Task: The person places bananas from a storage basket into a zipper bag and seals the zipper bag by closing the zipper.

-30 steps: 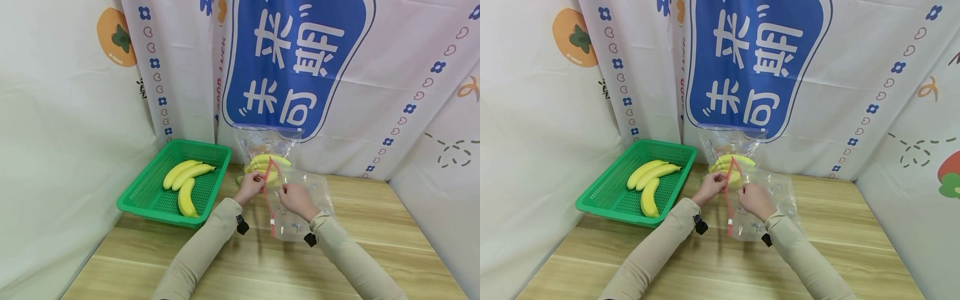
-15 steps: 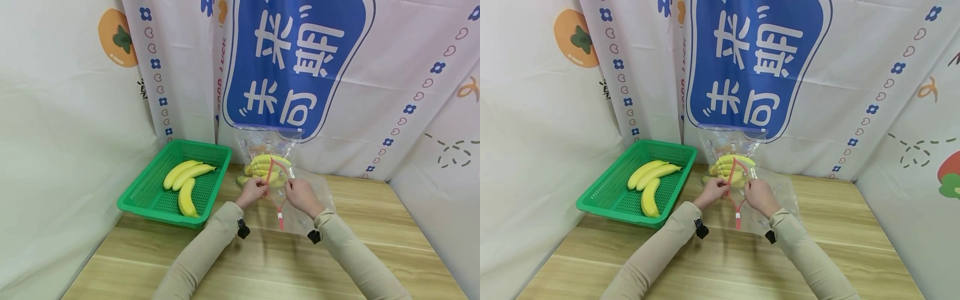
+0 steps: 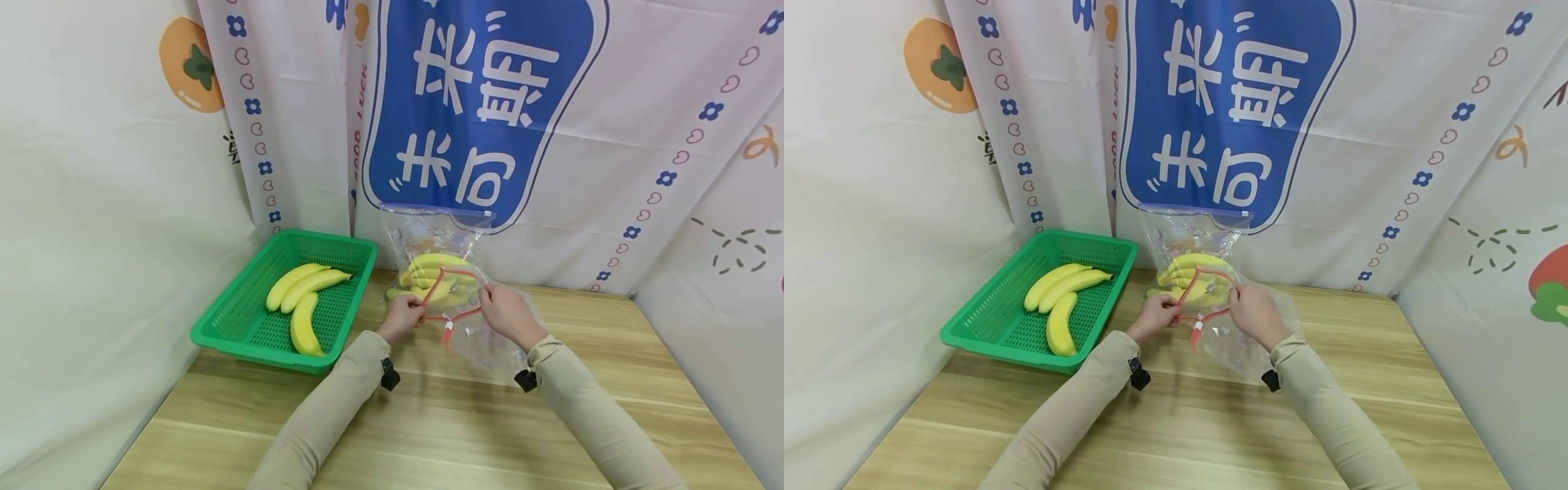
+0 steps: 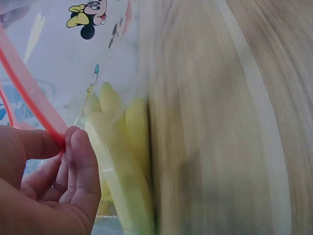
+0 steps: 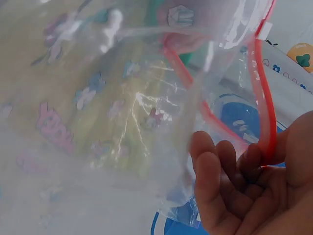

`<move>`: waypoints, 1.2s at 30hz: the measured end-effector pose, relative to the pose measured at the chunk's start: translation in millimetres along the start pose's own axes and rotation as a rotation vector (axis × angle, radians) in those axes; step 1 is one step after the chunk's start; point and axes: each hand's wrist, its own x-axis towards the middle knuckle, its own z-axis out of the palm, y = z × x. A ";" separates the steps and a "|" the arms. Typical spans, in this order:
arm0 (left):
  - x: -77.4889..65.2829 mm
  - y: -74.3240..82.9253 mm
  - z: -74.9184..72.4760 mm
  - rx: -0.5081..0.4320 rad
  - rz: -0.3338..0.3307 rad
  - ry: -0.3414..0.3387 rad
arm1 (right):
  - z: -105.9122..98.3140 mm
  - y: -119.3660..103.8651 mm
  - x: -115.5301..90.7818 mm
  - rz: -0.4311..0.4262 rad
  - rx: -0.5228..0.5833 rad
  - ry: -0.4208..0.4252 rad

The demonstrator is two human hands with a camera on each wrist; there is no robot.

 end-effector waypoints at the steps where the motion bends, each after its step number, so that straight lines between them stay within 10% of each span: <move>1: 0.4 -2.0 -0.8 0.004 -0.006 0.004 | -1.6 1.0 0.3 -0.003 -0.009 0.009; 36: 2.5 -5.2 -10.9 0.029 -0.029 0.071 | -17.8 25.4 -2.8 0.089 -0.007 -0.082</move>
